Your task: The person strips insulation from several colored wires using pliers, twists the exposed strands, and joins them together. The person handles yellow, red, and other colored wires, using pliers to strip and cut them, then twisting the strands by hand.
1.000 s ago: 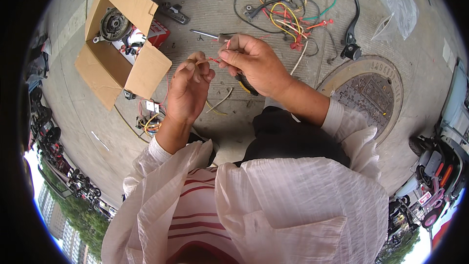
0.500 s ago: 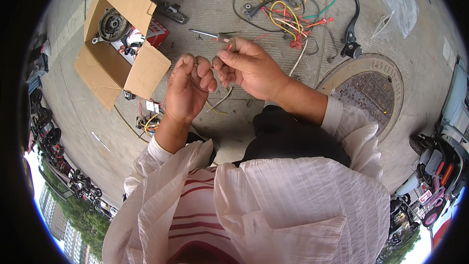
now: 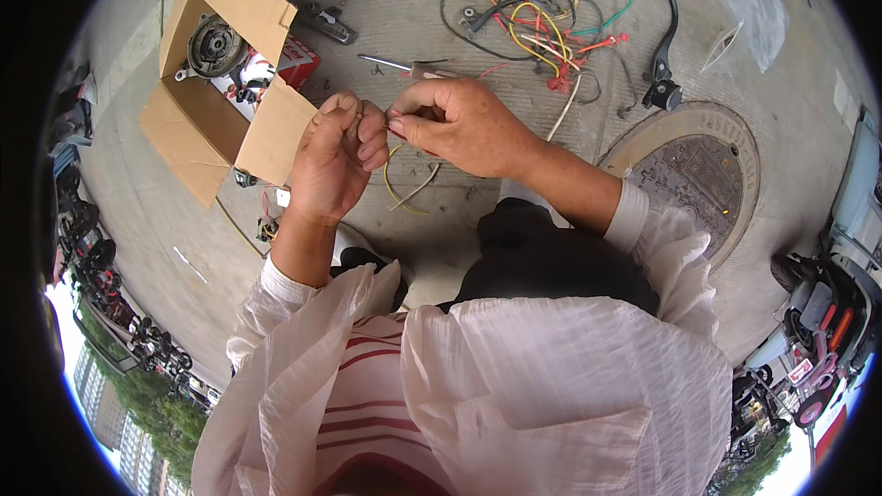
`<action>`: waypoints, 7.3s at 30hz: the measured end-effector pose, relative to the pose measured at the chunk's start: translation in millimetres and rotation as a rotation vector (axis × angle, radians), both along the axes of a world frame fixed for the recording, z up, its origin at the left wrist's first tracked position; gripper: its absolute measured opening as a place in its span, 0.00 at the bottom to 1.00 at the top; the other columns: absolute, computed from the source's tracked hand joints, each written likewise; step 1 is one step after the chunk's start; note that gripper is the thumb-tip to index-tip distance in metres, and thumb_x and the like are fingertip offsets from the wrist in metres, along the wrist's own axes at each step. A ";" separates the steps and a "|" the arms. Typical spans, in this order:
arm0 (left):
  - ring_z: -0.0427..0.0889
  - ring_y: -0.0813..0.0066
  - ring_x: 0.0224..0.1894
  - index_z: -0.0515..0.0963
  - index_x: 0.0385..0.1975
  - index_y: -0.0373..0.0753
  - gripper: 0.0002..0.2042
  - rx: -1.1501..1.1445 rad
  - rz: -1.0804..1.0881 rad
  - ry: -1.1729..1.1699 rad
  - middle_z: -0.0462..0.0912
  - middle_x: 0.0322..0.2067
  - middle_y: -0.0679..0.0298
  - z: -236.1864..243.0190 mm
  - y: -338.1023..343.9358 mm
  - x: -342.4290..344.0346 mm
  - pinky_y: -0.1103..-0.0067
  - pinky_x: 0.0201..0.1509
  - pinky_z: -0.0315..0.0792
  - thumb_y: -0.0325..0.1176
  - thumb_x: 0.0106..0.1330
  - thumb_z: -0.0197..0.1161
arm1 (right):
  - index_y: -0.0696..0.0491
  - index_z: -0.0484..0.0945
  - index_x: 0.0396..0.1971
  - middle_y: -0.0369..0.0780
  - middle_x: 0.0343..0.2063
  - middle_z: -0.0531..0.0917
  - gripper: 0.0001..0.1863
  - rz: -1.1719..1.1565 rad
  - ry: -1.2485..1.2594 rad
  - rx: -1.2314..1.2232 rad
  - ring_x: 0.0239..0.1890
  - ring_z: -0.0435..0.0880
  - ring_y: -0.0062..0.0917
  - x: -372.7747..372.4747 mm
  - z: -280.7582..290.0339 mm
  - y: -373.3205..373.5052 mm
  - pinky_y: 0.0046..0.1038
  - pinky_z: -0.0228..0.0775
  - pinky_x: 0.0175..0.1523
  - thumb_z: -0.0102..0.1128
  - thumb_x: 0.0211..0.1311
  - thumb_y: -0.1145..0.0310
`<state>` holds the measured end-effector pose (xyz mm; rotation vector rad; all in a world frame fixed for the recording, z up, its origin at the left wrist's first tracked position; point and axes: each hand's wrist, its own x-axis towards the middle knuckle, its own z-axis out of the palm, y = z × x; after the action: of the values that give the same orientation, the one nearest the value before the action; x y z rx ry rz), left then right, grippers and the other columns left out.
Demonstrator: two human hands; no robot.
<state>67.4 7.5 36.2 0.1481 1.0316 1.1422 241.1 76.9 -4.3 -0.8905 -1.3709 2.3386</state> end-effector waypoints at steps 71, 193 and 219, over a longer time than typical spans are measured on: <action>0.61 0.80 0.23 0.63 0.26 0.45 0.10 -0.177 0.159 -0.268 0.64 0.23 0.70 -29.8 -15.7 11.3 0.80 0.28 0.60 0.35 0.72 0.48 | 0.54 0.72 0.30 0.41 0.27 0.80 0.07 0.248 -0.252 1.217 0.31 0.83 0.33 9.5 -16.6 -11.4 0.35 0.75 0.33 0.57 0.52 0.68; 0.58 0.92 0.18 0.78 0.38 0.39 0.07 -0.053 -0.041 0.493 0.70 0.22 0.75 -25.0 15.4 22.2 0.90 0.18 0.49 0.34 0.70 0.57 | 0.59 0.78 0.32 0.32 0.22 0.78 0.08 -0.271 -0.067 0.015 0.25 0.73 0.11 4.6 -7.0 21.7 0.18 0.67 0.29 0.63 0.62 0.70; 0.60 0.89 0.20 0.76 0.34 0.43 0.07 -0.148 0.005 0.121 0.70 0.25 0.73 -23.5 12.7 24.4 0.89 0.20 0.52 0.36 0.72 0.55 | 0.59 0.79 0.34 0.34 0.31 0.81 0.04 -0.365 0.049 0.169 0.34 0.76 0.12 2.2 -6.1 11.1 0.16 0.69 0.38 0.61 0.61 0.74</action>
<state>91.7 20.2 12.6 0.0981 1.2206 1.0675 243.3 88.0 -10.4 -0.9360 -1.2442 1.9295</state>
